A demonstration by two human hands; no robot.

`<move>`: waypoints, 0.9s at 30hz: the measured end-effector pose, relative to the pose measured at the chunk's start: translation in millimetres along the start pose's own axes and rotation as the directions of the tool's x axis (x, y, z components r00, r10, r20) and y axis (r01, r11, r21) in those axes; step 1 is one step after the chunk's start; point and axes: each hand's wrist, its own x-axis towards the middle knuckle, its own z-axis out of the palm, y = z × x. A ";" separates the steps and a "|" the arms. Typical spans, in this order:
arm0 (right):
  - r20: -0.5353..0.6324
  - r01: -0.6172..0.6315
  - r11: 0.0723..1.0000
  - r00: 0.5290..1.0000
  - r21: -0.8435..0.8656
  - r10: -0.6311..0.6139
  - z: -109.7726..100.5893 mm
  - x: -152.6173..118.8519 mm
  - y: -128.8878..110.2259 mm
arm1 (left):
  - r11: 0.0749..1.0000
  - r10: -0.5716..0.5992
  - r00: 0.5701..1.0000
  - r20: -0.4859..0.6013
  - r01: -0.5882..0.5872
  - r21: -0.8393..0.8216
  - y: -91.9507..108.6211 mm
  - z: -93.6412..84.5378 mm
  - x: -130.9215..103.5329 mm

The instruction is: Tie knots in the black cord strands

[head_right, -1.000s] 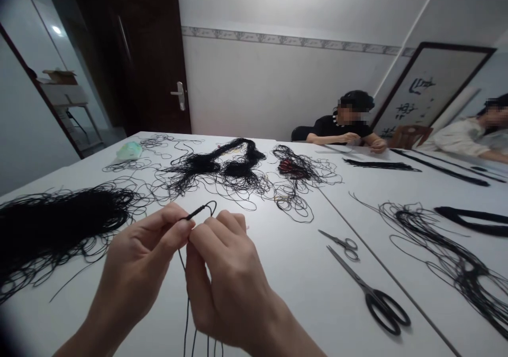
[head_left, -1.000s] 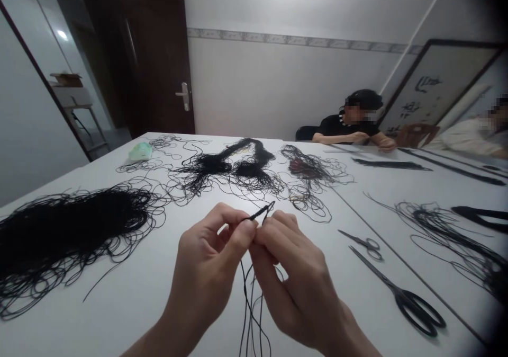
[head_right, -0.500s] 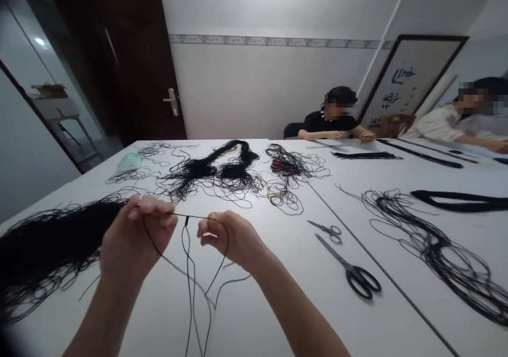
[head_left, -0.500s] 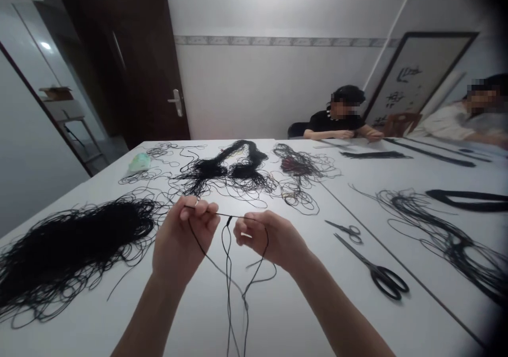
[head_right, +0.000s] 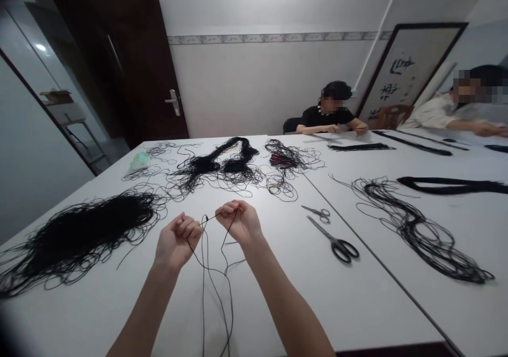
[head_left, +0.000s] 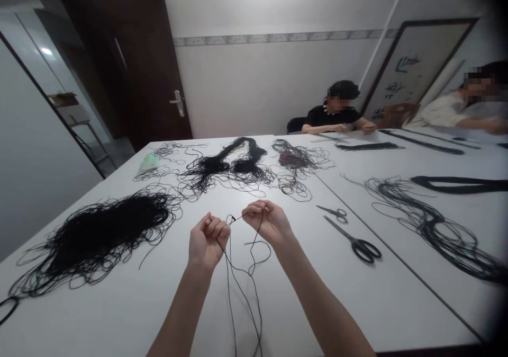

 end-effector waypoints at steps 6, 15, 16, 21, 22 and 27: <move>0.180 -0.035 0.964 0.980 -0.262 0.085 -18.6 -58.3 -27.8 | 0.942 0.335 0.938 0.084 -0.335 -0.015 26.7 -9.0 -20.3; 0.044 -0.168 0.680 0.958 -0.714 0.283 20.6 -85.9 -32.7 | 0.828 0.345 0.775 0.530 -0.517 0.216 25.3 4.4 -45.4; 0.030 -0.186 0.667 0.954 -0.722 0.298 30.9 -81.4 -25.1 | 0.799 0.317 0.745 0.587 -0.543 0.257 20.4 5.3 -47.3; 0.026 -0.251 0.671 0.927 -0.698 0.374 60.2 -62.1 0.0 | 0.543 0.158 0.606 0.780 -0.713 0.444 10.8 3.6 -57.0; 0.035 -0.254 0.672 0.922 -0.696 0.386 61.0 -59.2 1.7 | 0.474 0.123 0.589 0.799 -0.742 0.474 12.1 2.7 -59.3; 0.108 -0.204 0.640 0.904 -0.741 0.413 53.6 -48.2 3.0 | 0.126 -0.062 0.509 0.858 -0.849 0.513 23.0 -2.2 -67.2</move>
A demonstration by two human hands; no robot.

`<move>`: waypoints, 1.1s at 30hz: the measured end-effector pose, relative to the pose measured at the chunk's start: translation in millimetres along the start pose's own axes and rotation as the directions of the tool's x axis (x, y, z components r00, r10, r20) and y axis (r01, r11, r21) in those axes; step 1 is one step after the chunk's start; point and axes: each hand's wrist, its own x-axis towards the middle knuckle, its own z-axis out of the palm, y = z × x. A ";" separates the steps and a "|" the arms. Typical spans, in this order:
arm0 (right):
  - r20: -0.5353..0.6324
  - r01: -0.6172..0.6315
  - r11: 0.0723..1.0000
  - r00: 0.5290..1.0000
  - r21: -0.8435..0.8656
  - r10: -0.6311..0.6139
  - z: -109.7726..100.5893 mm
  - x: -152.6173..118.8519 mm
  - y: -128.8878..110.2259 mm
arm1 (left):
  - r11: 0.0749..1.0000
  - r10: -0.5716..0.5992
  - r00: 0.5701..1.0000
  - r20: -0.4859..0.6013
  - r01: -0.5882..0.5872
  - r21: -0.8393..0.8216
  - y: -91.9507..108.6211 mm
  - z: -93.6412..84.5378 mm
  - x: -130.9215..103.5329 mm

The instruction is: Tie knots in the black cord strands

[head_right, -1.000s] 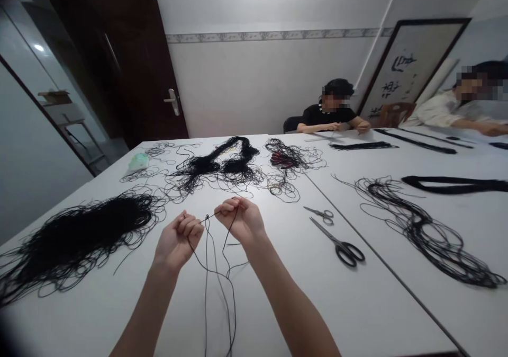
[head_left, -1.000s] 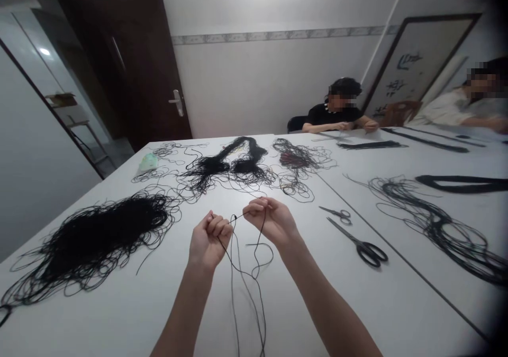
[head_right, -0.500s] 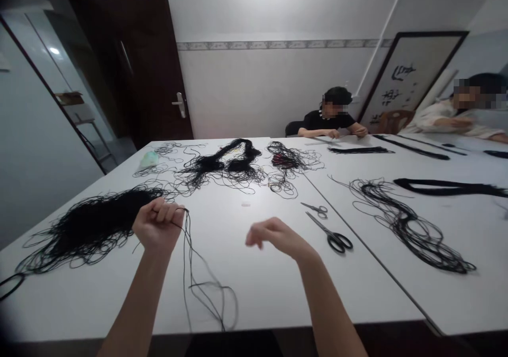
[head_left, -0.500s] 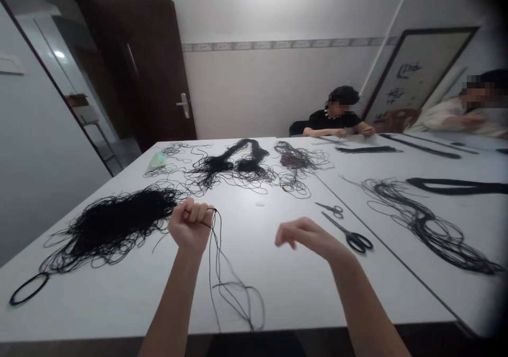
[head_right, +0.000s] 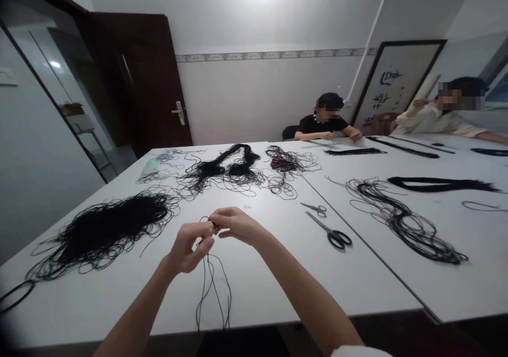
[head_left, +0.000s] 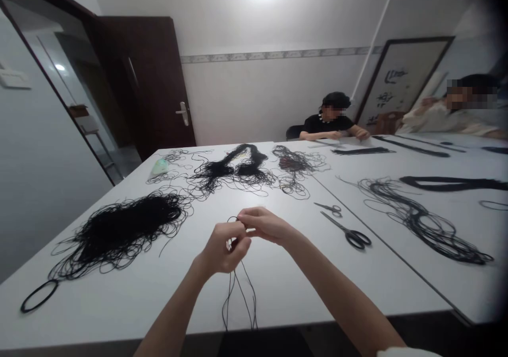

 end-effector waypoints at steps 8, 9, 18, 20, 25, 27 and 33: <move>0.041 0.013 0.951 0.999 -0.308 -0.001 -11.3 11.0 8.6 | 0.947 0.032 0.963 0.268 -0.114 0.299 4.6 -2.9 -6.0; -0.006 0.020 0.928 1.000 -0.371 -0.024 -13.0 12.0 8.1 | 0.943 0.022 0.952 0.304 -0.121 0.311 11.6 -3.0 -7.3; -0.114 0.117 0.651 0.947 -0.750 -0.302 -19.4 7.7 -24.2 | 0.949 -0.164 0.979 -0.124 0.191 0.252 25.1 -31.0 9.4; -0.063 0.166 0.623 0.943 -0.764 -0.328 -15.7 9.2 -33.0 | 0.933 -0.267 0.937 -0.225 0.310 0.183 7.3 -33.5 20.1; -0.082 0.199 0.556 0.895 -0.807 -0.439 -9.7 16.4 -49.5 | 0.909 -0.416 0.891 -0.180 0.412 -0.063 -23.1 -30.3 30.2; -0.106 0.193 0.537 0.873 -0.821 -0.476 -9.5 18.7 -54.4 | 0.910 -0.411 0.893 -0.186 0.386 -0.153 -29.6 -29.2 30.0; -0.116 0.218 0.553 0.855 -0.804 -0.505 -7.2 26.2 -67.7 | 0.860 -0.383 0.894 -0.233 0.253 -0.443 -39.4 -23.6 37.7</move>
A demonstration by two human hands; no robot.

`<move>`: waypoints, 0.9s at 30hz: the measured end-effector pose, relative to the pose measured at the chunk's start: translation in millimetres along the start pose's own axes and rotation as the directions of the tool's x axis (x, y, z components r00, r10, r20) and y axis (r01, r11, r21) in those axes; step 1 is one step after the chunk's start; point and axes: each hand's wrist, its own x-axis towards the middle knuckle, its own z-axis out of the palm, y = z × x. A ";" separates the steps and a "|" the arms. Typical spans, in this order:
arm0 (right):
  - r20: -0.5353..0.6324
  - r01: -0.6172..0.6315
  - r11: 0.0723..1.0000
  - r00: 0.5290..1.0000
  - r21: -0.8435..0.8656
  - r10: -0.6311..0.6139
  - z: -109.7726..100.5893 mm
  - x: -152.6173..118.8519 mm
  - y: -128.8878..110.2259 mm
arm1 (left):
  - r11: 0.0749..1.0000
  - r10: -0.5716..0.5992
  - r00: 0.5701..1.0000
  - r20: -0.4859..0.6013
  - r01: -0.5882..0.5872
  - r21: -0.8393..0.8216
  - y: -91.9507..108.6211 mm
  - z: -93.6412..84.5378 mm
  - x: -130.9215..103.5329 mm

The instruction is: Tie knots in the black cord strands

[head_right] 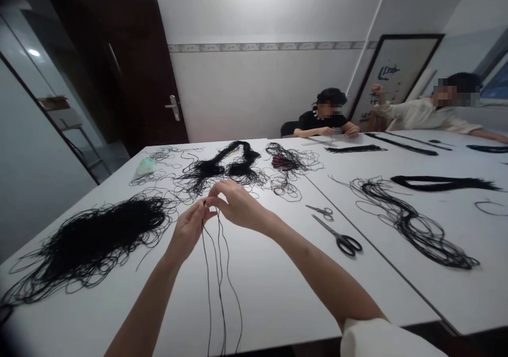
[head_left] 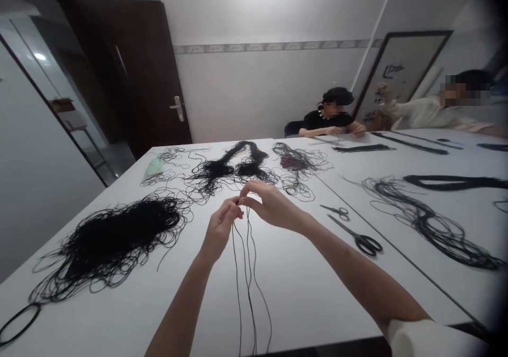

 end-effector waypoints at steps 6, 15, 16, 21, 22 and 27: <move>0.061 -0.054 0.986 0.997 0.158 0.045 -4.3 19.5 -0.4 | 0.969 -0.051 0.998 0.034 0.057 -0.242 3.0 11.5 7.3; 0.053 -0.057 0.952 0.998 0.299 0.043 -33.2 48.4 -1.2 | 0.988 -0.086 0.993 0.080 0.095 -0.121 -5.5 -0.9 4.7; 0.031 -0.048 0.952 0.999 0.302 0.040 -38.3 51.4 -3.2 | 0.990 -0.096 0.990 0.099 0.105 -0.090 -7.5 -2.8 3.5; -0.065 0.002 0.956 0.998 0.293 0.018 -67.2 69.7 -19.4 | 0.986 -0.167 0.969 0.182 0.160 0.052 -18.7 -12.5 -0.6; -0.077 0.005 0.957 0.997 0.291 0.018 -72.9 73.8 -23.8 | 0.983 -0.181 0.964 0.194 0.169 0.078 -20.6 -14.3 -0.7; -0.157 0.034 0.981 0.988 0.190 -0.004 -96.9 91.5 -48.0 | 0.959 -0.236 0.942 0.238 0.185 0.216 -23.3 -20.3 1.7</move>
